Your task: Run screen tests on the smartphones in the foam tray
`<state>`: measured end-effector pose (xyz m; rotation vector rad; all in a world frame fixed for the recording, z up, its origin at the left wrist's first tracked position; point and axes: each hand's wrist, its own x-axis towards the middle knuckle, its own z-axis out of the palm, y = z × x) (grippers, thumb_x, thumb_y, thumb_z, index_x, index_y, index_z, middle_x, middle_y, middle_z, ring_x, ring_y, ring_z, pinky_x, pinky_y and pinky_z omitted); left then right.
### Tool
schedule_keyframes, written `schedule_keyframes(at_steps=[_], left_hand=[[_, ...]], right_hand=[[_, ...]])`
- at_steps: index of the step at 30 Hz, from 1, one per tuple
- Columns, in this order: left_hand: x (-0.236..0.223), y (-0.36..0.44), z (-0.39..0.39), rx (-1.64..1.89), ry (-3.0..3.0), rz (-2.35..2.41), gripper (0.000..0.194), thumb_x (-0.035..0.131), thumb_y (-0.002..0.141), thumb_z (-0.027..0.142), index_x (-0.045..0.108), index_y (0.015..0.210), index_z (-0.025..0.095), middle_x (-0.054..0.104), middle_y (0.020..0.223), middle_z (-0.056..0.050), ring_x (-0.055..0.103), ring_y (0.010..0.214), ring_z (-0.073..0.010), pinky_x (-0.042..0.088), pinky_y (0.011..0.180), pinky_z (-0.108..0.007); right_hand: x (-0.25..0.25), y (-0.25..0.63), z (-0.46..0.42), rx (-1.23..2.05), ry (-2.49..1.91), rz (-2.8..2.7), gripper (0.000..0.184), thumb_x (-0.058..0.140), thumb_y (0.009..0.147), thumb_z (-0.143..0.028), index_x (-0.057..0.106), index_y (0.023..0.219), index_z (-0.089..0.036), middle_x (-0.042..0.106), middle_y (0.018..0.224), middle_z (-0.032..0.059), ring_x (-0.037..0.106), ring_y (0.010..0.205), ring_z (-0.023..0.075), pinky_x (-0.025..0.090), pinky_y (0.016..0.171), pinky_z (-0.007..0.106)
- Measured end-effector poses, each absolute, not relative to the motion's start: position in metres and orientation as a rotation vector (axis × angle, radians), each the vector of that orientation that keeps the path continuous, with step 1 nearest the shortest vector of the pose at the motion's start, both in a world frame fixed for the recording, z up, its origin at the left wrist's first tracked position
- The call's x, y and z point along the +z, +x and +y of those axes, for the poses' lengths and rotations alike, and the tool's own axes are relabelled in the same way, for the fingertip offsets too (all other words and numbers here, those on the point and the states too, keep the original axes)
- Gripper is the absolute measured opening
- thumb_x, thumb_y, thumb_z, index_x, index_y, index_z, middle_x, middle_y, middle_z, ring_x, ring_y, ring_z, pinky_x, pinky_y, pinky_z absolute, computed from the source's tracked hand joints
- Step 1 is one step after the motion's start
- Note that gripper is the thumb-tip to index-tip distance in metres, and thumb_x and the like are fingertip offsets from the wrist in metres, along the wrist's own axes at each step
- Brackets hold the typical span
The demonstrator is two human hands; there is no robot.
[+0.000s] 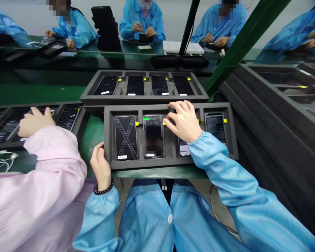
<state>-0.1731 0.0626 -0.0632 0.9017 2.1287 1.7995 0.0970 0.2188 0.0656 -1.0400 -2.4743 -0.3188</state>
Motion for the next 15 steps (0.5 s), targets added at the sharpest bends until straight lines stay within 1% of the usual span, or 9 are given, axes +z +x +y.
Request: schedule_keyframes(at_steps=[2,5,7,11,15], left_hand=[[-0.063,-0.173,0.062,1.795,0.907,2.128,0.032,0.044,0.090,0.036,0.068,0.103,0.019,0.070,0.109,-0.005,0.061,0.107,-0.0196,0.044,0.102,-0.032],[-0.064,-0.174,0.062,1.780,0.915,2.142,0.032,0.044,0.090,0.036,0.067,0.104,0.019,0.070,0.109,-0.005,0.062,0.108,-0.0204,0.044,0.103,-0.034],[-0.064,-0.174,0.062,1.770,0.908,2.150,0.032,0.044,0.090,0.036,0.067,0.104,0.020,0.070,0.110,-0.005,0.062,0.108,-0.0216,0.044,0.104,-0.036],[-0.065,-0.174,0.063,1.769,0.887,2.168,0.027,0.045,0.091,0.034,0.068,0.102,0.023,0.070,0.112,-0.005,0.061,0.112,-0.0246,0.045,0.107,-0.043],[-0.064,-0.173,0.063,1.775,0.898,2.162,0.026,0.046,0.091,0.034,0.068,0.102,0.025,0.070,0.110,-0.004,0.062,0.111,-0.0262,0.045,0.107,-0.049]], right_hand=[[0.060,0.095,0.219,-0.322,-1.044,-2.487,0.027,0.057,0.095,-0.030,0.076,0.081,-0.018,0.064,0.128,0.0130,0.054,0.122,0.0300,0.036,0.114,0.056],[0.055,0.097,0.219,-0.333,-1.025,-2.471,0.022,0.055,0.093,-0.020,0.074,0.081,-0.019,0.064,0.126,0.0115,0.053,0.121,0.0283,0.039,0.113,0.054],[0.052,0.098,0.219,-0.346,-1.015,-2.443,0.022,0.055,0.093,-0.021,0.074,0.081,-0.020,0.064,0.125,0.0109,0.053,0.121,0.0287,0.039,0.112,0.054],[0.048,0.095,0.216,-0.369,-0.991,-2.427,0.026,0.057,0.094,-0.027,0.074,0.077,-0.020,0.064,0.128,0.0112,0.053,0.123,0.0303,0.035,0.115,0.058],[0.046,0.091,0.213,-0.346,-0.967,-2.443,0.025,0.057,0.092,-0.021,0.075,0.074,-0.020,0.066,0.126,0.0101,0.054,0.121,0.0290,0.035,0.115,0.056]])
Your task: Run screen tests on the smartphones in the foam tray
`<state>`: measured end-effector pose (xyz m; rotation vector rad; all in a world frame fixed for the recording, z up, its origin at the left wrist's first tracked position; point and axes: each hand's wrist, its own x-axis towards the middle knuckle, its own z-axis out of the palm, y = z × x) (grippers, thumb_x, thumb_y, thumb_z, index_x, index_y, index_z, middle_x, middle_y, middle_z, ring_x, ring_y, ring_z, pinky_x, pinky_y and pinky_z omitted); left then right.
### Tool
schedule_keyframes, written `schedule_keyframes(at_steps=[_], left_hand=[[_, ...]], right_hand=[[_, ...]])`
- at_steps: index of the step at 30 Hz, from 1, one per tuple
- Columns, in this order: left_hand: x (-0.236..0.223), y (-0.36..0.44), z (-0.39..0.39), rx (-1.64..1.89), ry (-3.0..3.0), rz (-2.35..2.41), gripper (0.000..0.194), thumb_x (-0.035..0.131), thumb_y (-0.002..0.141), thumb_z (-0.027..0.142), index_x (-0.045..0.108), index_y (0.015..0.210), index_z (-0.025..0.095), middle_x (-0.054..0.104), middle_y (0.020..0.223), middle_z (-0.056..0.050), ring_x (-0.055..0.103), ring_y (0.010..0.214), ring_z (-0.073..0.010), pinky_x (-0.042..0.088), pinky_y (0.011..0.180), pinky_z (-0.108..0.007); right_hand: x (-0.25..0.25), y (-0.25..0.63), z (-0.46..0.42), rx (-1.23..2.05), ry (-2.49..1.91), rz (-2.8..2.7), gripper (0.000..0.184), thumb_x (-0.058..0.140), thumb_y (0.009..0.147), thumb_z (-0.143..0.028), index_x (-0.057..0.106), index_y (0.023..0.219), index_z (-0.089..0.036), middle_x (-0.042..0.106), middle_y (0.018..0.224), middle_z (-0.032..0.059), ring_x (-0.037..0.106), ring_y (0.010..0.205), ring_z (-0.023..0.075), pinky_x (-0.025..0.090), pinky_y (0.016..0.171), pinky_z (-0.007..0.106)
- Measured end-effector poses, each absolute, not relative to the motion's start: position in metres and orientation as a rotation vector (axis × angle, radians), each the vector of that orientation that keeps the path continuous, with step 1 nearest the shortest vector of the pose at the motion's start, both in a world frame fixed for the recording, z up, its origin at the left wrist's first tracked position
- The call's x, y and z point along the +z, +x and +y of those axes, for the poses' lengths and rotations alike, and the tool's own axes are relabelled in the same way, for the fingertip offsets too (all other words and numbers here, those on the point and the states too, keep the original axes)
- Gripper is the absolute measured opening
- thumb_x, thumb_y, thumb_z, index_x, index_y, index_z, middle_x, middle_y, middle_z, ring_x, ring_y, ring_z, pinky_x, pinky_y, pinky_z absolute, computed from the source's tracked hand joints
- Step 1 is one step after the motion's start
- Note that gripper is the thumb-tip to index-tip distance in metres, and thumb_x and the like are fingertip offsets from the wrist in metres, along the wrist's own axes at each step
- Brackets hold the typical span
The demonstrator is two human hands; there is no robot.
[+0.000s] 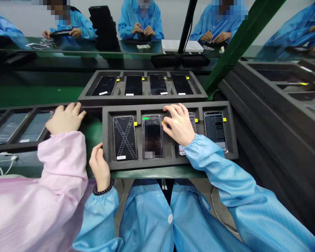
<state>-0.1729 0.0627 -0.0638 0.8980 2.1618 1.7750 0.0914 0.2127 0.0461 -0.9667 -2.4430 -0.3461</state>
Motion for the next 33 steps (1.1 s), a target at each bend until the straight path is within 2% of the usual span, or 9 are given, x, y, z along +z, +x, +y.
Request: schedule_keyframes(at_steps=[6,9,12,15,18,22,27,29,33], left_hand=[[-0.063,-0.172,0.064,1.792,0.882,2.166,0.023,0.049,0.088,0.033,0.068,0.099,0.025,0.070,0.108,-0.004,0.062,0.110,-0.0273,0.044,0.108,-0.053],[-0.063,-0.172,0.064,1.791,0.881,2.160,0.024,0.049,0.089,0.034,0.068,0.100,0.024,0.070,0.109,-0.004,0.062,0.110,-0.0268,0.044,0.108,-0.053],[-0.063,-0.172,0.063,1.786,0.887,2.160,0.026,0.047,0.090,0.034,0.067,0.101,0.023,0.070,0.110,-0.005,0.062,0.110,-0.0263,0.044,0.108,-0.052],[-0.063,-0.173,0.062,1.768,0.902,2.163,0.025,0.047,0.091,0.035,0.067,0.102,0.024,0.070,0.111,-0.005,0.062,0.110,-0.0261,0.044,0.108,-0.049],[-0.064,-0.174,0.062,1.772,0.908,2.156,0.025,0.047,0.091,0.034,0.067,0.101,0.025,0.070,0.110,-0.004,0.062,0.110,-0.0256,0.045,0.108,-0.046],[-0.067,-0.175,0.062,1.795,0.903,2.167,0.024,0.047,0.091,0.034,0.068,0.100,0.026,0.070,0.108,-0.002,0.063,0.109,-0.0245,0.048,0.106,-0.042],[-0.069,-0.175,0.063,1.789,0.922,2.180,0.025,0.047,0.091,0.033,0.069,0.101,0.026,0.071,0.108,0.000,0.064,0.109,-0.0232,0.049,0.105,-0.042],[-0.069,-0.176,0.063,1.793,0.911,2.171,0.025,0.047,0.091,0.033,0.069,0.102,0.026,0.071,0.109,-0.001,0.064,0.110,-0.0238,0.049,0.106,-0.044],[-0.071,-0.176,0.063,1.803,0.904,2.153,0.024,0.048,0.091,0.032,0.069,0.102,0.026,0.071,0.110,-0.002,0.063,0.110,-0.0254,0.048,0.107,-0.048]], right_hand=[[0.051,0.103,0.213,-0.329,-0.993,-2.429,0.021,0.059,0.091,-0.023,0.073,0.075,-0.021,0.067,0.121,0.0103,0.055,0.118,0.0288,0.038,0.112,0.054],[0.053,0.102,0.211,-0.329,-0.992,-2.398,0.020,0.059,0.094,-0.033,0.075,0.095,-0.020,0.064,0.130,0.0125,0.055,0.122,0.0297,0.039,0.113,0.053],[0.053,0.092,0.209,-0.348,-0.928,-2.442,0.029,0.056,0.097,-0.039,0.072,0.114,-0.022,0.056,0.146,0.0125,0.052,0.129,0.0305,0.033,0.118,0.057],[0.051,0.082,0.208,-0.369,-0.842,-2.536,0.032,0.053,0.099,-0.037,0.071,0.121,-0.023,0.048,0.154,0.0121,0.050,0.133,0.0304,0.027,0.120,0.061],[0.049,0.084,0.207,-0.385,-0.862,-2.523,0.030,0.052,0.099,-0.034,0.074,0.115,-0.021,0.051,0.152,0.0130,0.050,0.134,0.0304,0.028,0.120,0.063],[0.051,0.099,0.206,-0.426,-0.928,-2.459,0.025,0.056,0.097,-0.029,0.080,0.097,-0.022,0.060,0.143,0.0113,0.056,0.127,0.0302,0.032,0.118,0.063],[0.057,0.101,0.205,-0.519,-0.949,-2.449,0.032,0.055,0.097,-0.026,0.079,0.077,-0.021,0.065,0.136,0.0104,0.058,0.124,0.0294,0.036,0.116,0.062],[0.058,0.096,0.207,-0.564,-0.949,-2.458,0.032,0.053,0.097,-0.024,0.078,0.075,-0.020,0.065,0.135,0.0116,0.057,0.124,0.0300,0.037,0.115,0.062],[0.058,0.090,0.211,-0.593,-0.991,-2.483,0.026,0.052,0.093,-0.016,0.076,0.085,-0.017,0.066,0.133,0.0132,0.058,0.123,0.0302,0.038,0.114,0.061]])
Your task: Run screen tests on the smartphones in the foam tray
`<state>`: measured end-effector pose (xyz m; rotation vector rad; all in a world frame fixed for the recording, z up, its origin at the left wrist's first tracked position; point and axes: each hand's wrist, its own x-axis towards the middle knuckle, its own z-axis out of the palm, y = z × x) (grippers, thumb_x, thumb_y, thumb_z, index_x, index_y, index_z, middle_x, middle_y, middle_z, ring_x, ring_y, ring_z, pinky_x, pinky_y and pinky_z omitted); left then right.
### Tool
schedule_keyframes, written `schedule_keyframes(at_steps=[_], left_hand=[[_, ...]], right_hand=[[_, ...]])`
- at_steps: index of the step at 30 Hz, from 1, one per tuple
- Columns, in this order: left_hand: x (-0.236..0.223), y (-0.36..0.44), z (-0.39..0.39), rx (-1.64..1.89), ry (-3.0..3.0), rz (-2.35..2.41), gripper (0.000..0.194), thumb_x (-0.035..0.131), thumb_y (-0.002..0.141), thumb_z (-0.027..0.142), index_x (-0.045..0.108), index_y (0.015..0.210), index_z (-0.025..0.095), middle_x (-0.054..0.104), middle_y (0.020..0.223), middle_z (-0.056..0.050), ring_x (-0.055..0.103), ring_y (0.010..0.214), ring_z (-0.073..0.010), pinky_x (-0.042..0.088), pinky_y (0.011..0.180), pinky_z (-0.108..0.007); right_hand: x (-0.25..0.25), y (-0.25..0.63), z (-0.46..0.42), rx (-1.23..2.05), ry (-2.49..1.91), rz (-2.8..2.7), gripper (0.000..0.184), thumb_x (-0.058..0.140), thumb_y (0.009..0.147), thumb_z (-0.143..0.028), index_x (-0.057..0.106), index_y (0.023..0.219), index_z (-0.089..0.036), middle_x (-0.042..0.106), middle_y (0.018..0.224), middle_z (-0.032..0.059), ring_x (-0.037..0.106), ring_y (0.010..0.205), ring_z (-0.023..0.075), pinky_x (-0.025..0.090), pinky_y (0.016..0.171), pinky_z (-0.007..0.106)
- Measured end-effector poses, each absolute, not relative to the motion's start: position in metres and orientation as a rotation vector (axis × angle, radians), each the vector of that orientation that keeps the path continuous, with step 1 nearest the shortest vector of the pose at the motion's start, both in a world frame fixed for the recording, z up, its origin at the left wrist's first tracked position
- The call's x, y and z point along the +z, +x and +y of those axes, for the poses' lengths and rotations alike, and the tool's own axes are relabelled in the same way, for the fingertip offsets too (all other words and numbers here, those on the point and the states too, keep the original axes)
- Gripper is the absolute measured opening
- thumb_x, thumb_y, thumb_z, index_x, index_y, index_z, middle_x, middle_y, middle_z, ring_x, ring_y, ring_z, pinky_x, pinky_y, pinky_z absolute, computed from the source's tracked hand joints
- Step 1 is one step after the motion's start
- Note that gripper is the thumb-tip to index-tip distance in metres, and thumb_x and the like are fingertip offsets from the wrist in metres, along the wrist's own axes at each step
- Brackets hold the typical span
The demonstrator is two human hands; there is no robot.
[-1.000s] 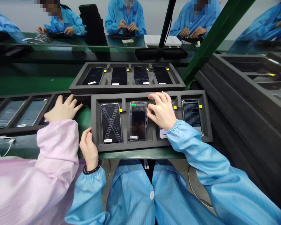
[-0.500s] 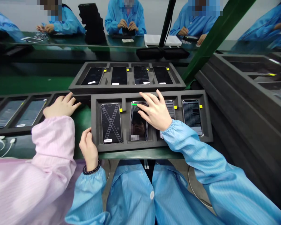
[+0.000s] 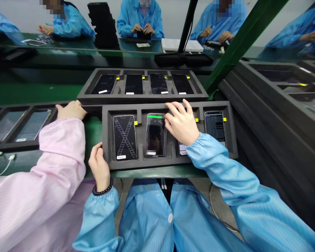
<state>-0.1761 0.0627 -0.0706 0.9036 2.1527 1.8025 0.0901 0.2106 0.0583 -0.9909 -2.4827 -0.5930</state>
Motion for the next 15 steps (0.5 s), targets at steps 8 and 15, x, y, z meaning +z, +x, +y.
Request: schedule_keyframes(at_steps=[8,15], left_hand=[[-0.069,-0.174,0.063,1.807,0.902,2.156,0.025,0.047,0.091,0.032,0.068,0.103,0.026,0.071,0.108,0.000,0.063,0.110,-0.0244,0.047,0.108,-0.050],[-0.068,-0.174,0.063,1.798,0.868,2.149,0.030,0.047,0.090,0.036,0.069,0.105,0.021,0.069,0.113,-0.004,0.061,0.114,-0.0250,0.043,0.112,-0.048]], right_hand=[[0.060,0.103,0.213,-0.535,-1.021,-2.374,0.024,0.051,0.095,-0.020,0.075,0.099,-0.019,0.062,0.139,0.0111,0.055,0.126,0.0298,0.040,0.113,0.055],[0.057,0.082,0.208,-0.392,-1.080,-2.500,0.027,0.049,0.093,-0.015,0.074,0.100,-0.011,0.060,0.143,0.0128,0.053,0.128,0.0303,0.036,0.116,0.054]])
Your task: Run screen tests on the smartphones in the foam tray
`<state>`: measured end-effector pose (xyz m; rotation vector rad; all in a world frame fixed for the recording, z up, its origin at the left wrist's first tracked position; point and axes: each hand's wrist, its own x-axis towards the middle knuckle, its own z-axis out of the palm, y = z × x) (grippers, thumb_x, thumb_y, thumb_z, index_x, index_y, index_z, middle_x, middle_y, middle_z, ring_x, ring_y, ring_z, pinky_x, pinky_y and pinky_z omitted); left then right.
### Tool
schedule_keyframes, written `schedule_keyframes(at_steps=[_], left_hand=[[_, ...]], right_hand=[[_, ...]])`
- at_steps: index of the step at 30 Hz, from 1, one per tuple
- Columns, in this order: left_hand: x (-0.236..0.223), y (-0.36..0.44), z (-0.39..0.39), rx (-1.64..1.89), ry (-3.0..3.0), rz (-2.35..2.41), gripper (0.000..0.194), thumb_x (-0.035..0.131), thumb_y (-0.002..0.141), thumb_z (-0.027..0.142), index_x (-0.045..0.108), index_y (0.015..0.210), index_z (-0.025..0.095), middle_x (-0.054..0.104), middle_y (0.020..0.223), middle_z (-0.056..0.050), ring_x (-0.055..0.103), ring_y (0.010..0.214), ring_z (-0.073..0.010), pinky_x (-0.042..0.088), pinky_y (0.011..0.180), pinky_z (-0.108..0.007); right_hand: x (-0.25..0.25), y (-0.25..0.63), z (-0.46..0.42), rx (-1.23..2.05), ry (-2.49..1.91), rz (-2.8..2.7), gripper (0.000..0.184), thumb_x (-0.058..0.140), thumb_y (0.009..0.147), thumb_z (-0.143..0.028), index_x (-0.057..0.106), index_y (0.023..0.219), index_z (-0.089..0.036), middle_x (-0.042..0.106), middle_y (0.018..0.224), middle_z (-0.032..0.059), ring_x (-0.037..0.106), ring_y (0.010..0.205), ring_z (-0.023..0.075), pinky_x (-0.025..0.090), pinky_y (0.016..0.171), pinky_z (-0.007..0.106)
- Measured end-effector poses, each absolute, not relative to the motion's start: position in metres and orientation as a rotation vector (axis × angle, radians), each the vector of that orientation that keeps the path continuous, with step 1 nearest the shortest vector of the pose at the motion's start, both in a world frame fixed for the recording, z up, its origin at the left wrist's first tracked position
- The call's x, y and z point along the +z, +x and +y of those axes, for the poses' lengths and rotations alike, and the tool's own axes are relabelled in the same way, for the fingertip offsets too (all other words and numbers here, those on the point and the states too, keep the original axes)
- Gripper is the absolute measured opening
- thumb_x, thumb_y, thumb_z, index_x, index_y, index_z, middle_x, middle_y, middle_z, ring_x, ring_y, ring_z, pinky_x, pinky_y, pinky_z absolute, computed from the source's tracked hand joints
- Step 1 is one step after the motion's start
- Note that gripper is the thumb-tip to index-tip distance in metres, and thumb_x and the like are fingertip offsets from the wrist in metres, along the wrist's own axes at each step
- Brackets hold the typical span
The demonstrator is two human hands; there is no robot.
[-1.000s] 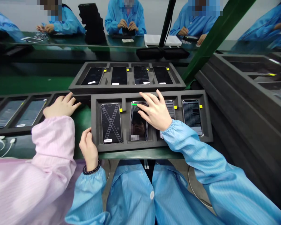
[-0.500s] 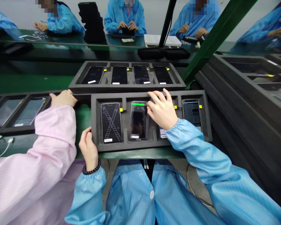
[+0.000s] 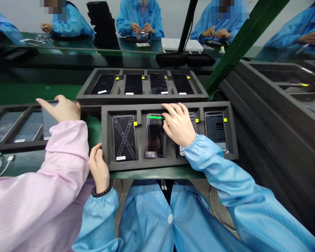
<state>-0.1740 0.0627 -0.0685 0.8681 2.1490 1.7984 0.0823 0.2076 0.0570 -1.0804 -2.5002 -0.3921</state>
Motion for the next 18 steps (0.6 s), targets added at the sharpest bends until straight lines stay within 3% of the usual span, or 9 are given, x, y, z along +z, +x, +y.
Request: schedule_keyframes(at_steps=[4,14,18], left_hand=[[-0.070,-0.175,0.062,1.779,0.876,2.141,0.033,0.047,0.092,0.038,0.067,0.109,0.019,0.068,0.116,-0.006,0.060,0.115,-0.0231,0.043,0.112,-0.043],[-0.071,-0.175,0.064,1.812,0.869,2.140,0.031,0.048,0.090,0.036,0.069,0.106,0.019,0.070,0.111,-0.004,0.062,0.112,-0.0236,0.045,0.109,-0.046],[-0.071,-0.174,0.064,1.825,0.878,2.143,0.029,0.048,0.089,0.034,0.069,0.105,0.021,0.070,0.110,-0.002,0.062,0.112,-0.0243,0.044,0.108,-0.049]], right_hand=[[0.058,0.074,0.208,-0.295,-1.112,-2.481,0.028,0.048,0.094,-0.017,0.074,0.103,-0.012,0.061,0.141,0.0125,0.052,0.128,0.0308,0.037,0.116,0.054],[0.051,0.055,0.224,-0.158,-0.932,-2.546,0.028,0.051,0.095,-0.019,0.071,0.114,-0.016,0.051,0.151,0.0137,0.047,0.135,0.0316,0.030,0.120,0.057],[0.055,0.045,0.235,-0.076,-0.879,-2.576,0.025,0.049,0.098,-0.021,0.073,0.107,-0.021,0.054,0.149,0.0111,0.047,0.135,0.0296,0.033,0.117,0.055]])
